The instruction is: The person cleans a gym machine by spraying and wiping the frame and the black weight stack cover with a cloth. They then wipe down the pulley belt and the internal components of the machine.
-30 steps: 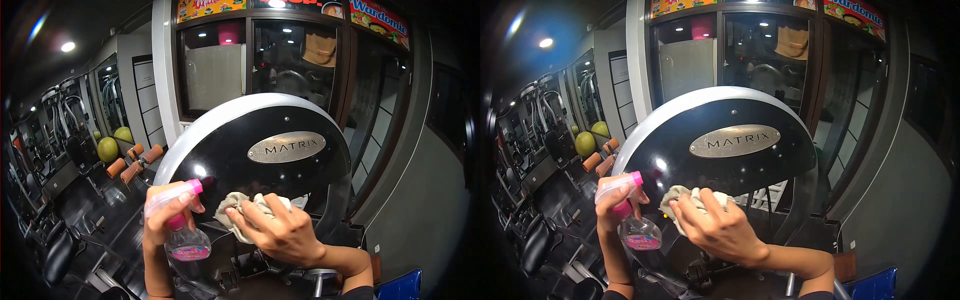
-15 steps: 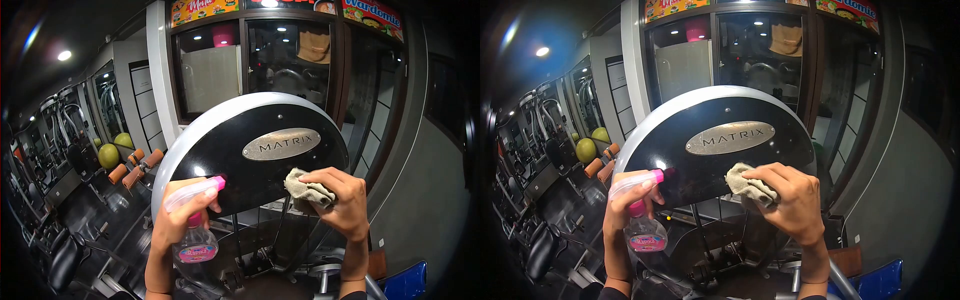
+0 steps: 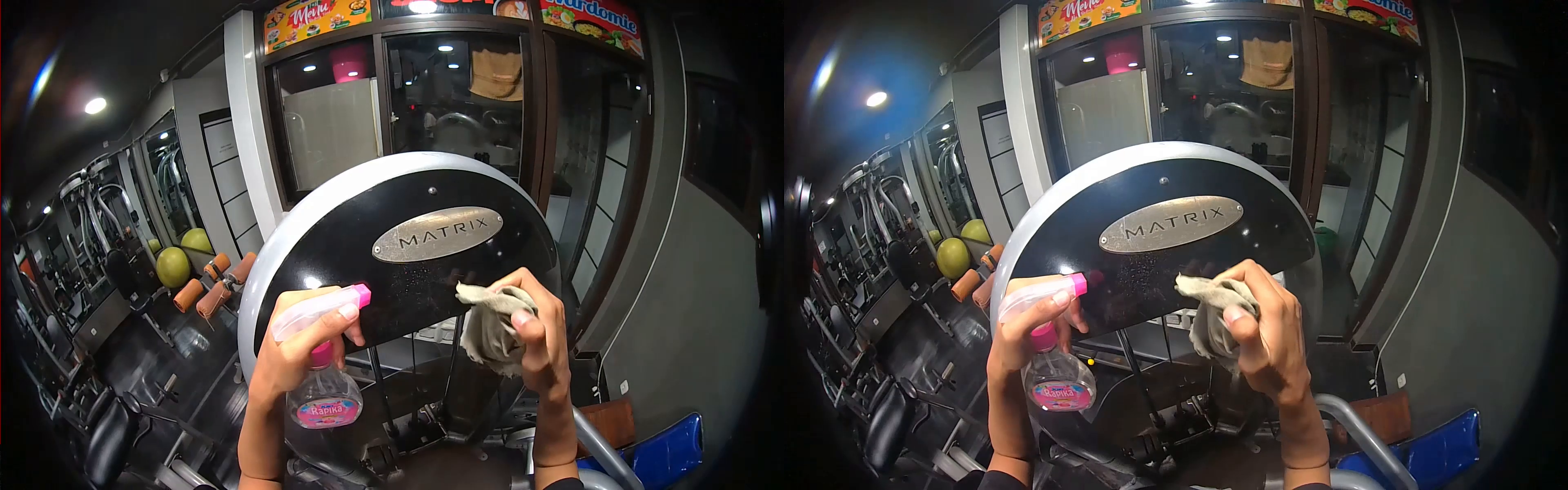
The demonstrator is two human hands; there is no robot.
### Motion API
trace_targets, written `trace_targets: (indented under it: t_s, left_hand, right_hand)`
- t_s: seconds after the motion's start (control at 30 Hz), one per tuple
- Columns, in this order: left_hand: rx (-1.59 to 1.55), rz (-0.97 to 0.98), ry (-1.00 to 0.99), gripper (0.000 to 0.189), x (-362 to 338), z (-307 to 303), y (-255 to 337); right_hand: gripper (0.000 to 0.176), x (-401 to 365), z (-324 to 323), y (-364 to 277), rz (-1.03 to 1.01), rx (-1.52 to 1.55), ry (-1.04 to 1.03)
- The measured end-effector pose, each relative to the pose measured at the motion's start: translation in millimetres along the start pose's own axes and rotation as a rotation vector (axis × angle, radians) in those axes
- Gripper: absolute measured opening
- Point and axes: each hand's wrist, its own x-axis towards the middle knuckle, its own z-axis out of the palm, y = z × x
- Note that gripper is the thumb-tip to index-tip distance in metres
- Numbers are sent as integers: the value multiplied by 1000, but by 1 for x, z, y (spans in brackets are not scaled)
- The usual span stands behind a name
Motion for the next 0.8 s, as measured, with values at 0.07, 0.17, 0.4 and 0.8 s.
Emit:
trace_targets:
  t_s: [0.07, 0.17, 0.4, 0.8]
  left_hand:
    - [6, 9, 5, 35, -3, -3, -5]
    - [5, 50, 3, 34, -6, -10, -12]
    - [-47, 151, 111, 32, -7, -5, -20]
    - [-37, 167, -42, 21, -9, -13, -17]
  right_hand:
    - [44, 7, 4, -5, -12, -47, 39]
    - [24, 17, 19, -11, -166, -365, 99]
    - [41, 16, 60, -27, -372, -602, -93]
    - [28, 31, 32, -13, -289, -661, 57]
